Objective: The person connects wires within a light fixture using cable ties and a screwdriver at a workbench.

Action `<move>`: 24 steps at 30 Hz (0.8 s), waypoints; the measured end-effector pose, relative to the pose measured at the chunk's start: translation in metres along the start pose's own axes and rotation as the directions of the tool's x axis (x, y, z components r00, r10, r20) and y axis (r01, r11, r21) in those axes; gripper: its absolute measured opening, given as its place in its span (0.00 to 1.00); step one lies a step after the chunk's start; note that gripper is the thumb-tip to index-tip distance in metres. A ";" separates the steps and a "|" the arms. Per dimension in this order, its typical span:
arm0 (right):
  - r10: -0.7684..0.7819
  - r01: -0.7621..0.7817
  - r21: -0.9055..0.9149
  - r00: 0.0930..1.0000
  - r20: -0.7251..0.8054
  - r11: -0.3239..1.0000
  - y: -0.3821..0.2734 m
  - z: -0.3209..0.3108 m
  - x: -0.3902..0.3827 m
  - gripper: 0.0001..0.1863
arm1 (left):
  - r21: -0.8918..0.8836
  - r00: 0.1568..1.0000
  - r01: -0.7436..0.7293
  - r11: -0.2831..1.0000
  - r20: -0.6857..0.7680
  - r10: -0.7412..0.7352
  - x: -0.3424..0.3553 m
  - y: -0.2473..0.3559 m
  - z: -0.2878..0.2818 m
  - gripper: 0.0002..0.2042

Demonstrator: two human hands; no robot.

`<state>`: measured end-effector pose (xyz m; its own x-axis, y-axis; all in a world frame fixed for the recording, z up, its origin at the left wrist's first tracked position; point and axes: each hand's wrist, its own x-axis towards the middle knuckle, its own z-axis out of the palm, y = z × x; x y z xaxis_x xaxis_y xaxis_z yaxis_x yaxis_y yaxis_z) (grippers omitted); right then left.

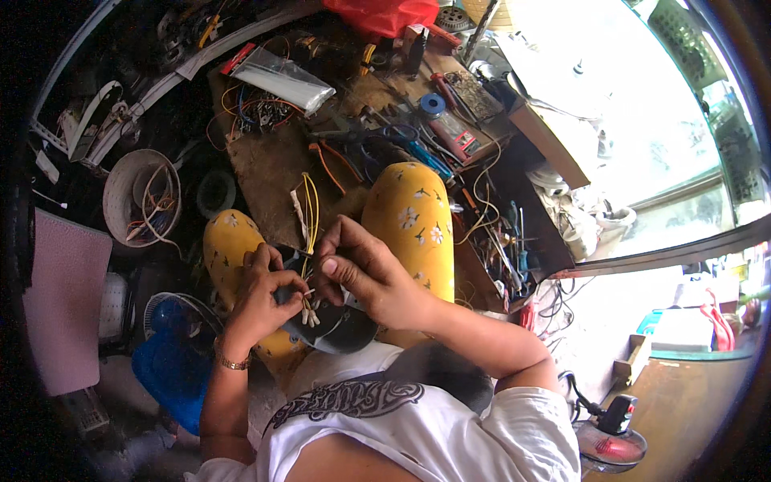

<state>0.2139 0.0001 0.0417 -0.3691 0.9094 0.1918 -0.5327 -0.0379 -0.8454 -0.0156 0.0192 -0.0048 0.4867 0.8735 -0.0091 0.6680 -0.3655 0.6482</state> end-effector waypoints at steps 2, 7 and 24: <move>0.060 -0.057 -0.080 0.998 0.037 0.995 -0.004 0.002 0.003 0.07 | -0.001 0.999 -0.029 1.000 -0.014 0.029 0.000 0.000 0.000 0.05; 0.093 -0.047 -0.295 0.985 0.144 0.954 -0.010 -0.016 0.032 0.11 | -0.076 0.984 -0.146 0.986 -0.117 0.136 -0.005 -0.002 -0.001 0.06; 0.174 -0.322 -0.671 0.809 -0.562 -0.668 0.050 -0.168 0.158 0.34 | -0.412 0.921 0.099 0.906 -0.308 -0.241 -0.022 -0.008 0.019 0.03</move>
<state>0.2567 0.2118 -0.0544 0.0365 0.9617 -0.2717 0.9857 0.0102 0.1685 -0.0213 -0.0031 -0.0245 0.1141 0.9910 0.0699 0.4219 -0.1120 0.8997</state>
